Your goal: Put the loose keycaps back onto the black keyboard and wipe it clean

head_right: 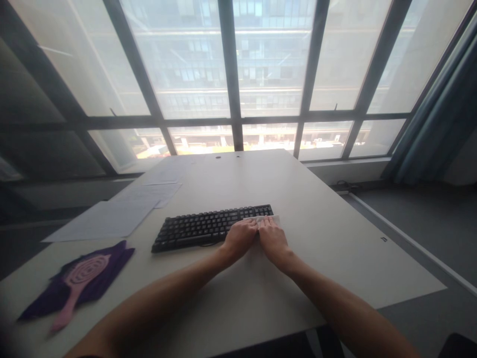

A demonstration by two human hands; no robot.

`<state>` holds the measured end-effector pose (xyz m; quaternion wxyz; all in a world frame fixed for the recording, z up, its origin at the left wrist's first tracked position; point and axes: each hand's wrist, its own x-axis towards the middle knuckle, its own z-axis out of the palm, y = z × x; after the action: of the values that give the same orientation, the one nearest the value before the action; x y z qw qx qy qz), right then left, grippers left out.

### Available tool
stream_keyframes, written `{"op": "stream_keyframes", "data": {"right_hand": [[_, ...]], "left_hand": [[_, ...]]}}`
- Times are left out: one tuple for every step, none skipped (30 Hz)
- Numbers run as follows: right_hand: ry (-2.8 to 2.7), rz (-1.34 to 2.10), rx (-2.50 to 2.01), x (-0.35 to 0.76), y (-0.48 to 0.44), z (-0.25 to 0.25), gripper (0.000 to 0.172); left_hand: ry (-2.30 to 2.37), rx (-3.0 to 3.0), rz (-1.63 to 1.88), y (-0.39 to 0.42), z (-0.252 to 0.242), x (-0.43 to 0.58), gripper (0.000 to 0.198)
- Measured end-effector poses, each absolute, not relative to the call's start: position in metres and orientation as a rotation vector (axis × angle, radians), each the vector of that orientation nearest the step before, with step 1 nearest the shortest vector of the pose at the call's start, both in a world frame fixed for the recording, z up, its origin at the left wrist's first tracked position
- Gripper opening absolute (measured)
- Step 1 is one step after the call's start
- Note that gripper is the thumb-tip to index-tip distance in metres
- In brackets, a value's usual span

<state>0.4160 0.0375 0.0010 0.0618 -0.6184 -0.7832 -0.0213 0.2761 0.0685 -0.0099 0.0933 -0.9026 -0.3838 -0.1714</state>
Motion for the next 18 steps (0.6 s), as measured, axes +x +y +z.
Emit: {"op": "stream_keyframes", "data": {"right_hand": [[-2.355, -0.059, -1.873, 0.416, 0.037, 0.002, 0.048], [-2.340, -0.065, -1.877, 0.415, 0.036, 0.003, 0.048], [-2.324, -0.083, -1.879, 0.415, 0.035, 0.004, 0.048], [-2.310, -0.110, -1.877, 0.415, 0.034, 0.005, 0.048], [-2.300, -0.139, -1.873, 0.415, 0.034, 0.007, 0.047], [-2.296, -0.161, -1.871, 0.415, 0.033, 0.008, 0.047], [-2.298, -0.169, -1.877, 0.415, 0.033, 0.009, 0.047], [-2.304, -0.164, -1.888, 0.415, 0.032, 0.009, 0.046], [-2.313, -0.150, -1.901, 0.416, 0.032, 0.009, 0.045], [-2.320, -0.133, -1.916, 0.416, 0.033, 0.008, 0.045], [-2.328, -0.119, -1.925, 0.417, 0.033, 0.007, 0.045], [-2.335, -0.110, -1.926, 0.417, 0.033, 0.006, 0.045], [-2.340, -0.108, -1.925, 0.417, 0.034, 0.005, 0.045], [-2.344, -0.112, -1.922, 0.417, 0.034, 0.005, 0.045], [-2.349, -0.122, -1.920, 0.416, 0.034, 0.004, 0.045], [-2.352, -0.135, -1.922, 0.415, 0.033, 0.004, 0.046], [-2.356, -0.147, -1.929, 0.414, 0.033, 0.004, 0.046], [-2.359, -0.155, -1.940, 0.413, 0.032, 0.004, 0.047]], "left_hand": [[-1.141, -2.684, -0.537, 0.068, -0.009, 0.276, 0.018], [-1.140, -2.686, -0.578, 0.068, -0.008, 0.276, 0.018], [-1.137, -2.682, -0.626, 0.067, -0.007, 0.276, 0.018], [-1.132, -2.677, -0.673, 0.066, -0.007, 0.276, 0.018], [-1.120, -2.674, -0.713, 0.065, -0.007, 0.276, 0.020], [-1.104, -2.678, -0.744, 0.064, -0.007, 0.277, 0.021], [-1.081, -2.691, -0.762, 0.063, -0.007, 0.278, 0.023], [-1.051, -2.716, -0.772, 0.062, -0.008, 0.279, 0.024], [-1.018, -2.746, -0.778, 0.062, -0.009, 0.280, 0.025], [-0.991, -2.774, -0.788, 0.063, -0.010, 0.281, 0.027], [-0.971, -2.800, -0.800, 0.063, -0.012, 0.282, 0.028], [-0.958, -2.824, -0.811, 0.065, -0.013, 0.282, 0.030], [-0.948, -2.850, -0.821, 0.066, -0.013, 0.281, 0.031], [-0.939, -2.877, -0.831, 0.068, -0.014, 0.281, 0.031], [-0.932, -2.901, -0.840, 0.070, -0.015, 0.280, 0.029], [-0.926, -2.922, -0.848, 0.072, -0.015, 0.279, 0.027], [-0.921, -2.936, -0.856, 0.073, -0.016, 0.278, 0.025], [-0.922, -2.942, -0.865, 0.074, -0.017, 0.277, 0.025]]}}
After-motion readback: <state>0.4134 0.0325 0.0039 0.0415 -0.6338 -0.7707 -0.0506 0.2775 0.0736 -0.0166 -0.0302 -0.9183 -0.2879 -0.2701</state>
